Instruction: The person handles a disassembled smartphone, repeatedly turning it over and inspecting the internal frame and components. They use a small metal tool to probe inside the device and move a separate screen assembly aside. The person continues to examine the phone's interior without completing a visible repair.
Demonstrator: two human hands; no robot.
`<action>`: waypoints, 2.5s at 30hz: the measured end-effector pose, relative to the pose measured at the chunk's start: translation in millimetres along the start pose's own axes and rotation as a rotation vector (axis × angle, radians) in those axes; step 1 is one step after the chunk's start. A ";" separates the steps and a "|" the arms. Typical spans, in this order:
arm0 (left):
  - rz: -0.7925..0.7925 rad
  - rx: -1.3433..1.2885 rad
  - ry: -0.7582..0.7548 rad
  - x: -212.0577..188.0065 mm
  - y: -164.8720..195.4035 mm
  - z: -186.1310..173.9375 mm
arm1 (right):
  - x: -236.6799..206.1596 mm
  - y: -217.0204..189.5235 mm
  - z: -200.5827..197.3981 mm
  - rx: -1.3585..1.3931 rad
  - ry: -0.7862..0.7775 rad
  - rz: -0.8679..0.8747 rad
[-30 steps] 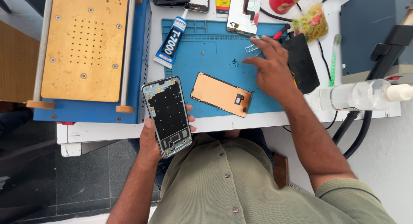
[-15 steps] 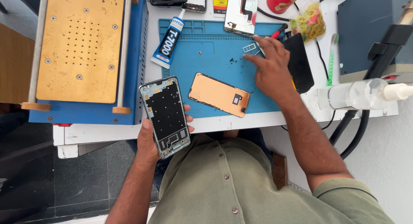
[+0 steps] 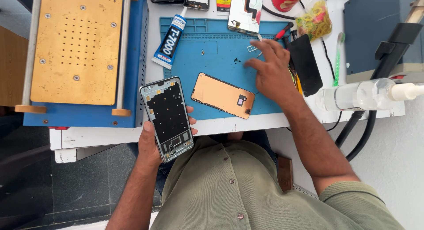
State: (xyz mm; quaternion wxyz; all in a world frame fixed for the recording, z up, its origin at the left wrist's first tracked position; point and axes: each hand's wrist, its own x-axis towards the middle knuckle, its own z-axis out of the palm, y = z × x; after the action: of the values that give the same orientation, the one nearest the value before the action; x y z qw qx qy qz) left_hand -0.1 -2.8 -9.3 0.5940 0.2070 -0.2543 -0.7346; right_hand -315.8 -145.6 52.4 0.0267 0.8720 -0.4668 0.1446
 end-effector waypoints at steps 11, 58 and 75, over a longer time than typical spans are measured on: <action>0.008 0.036 0.004 -3.7 3.4 2.4 | -11.7 31.4 -13.5 -0.043 0.137 0.120; 0.015 0.024 0.024 0.5 -0.1 0.4 | -63.6 17.4 -37.0 0.037 -0.152 0.271; 0.031 0.054 0.024 -2.4 1.4 1.3 | -46.8 18.0 -45.8 0.246 -0.105 0.210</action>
State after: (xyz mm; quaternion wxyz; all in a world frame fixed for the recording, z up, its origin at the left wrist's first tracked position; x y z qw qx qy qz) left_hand 0.7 -0.5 -7.3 0.6025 0.2280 -0.2700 -0.7156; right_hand -365.5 -109.7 81.7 -0.1200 0.8215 -0.5349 0.1570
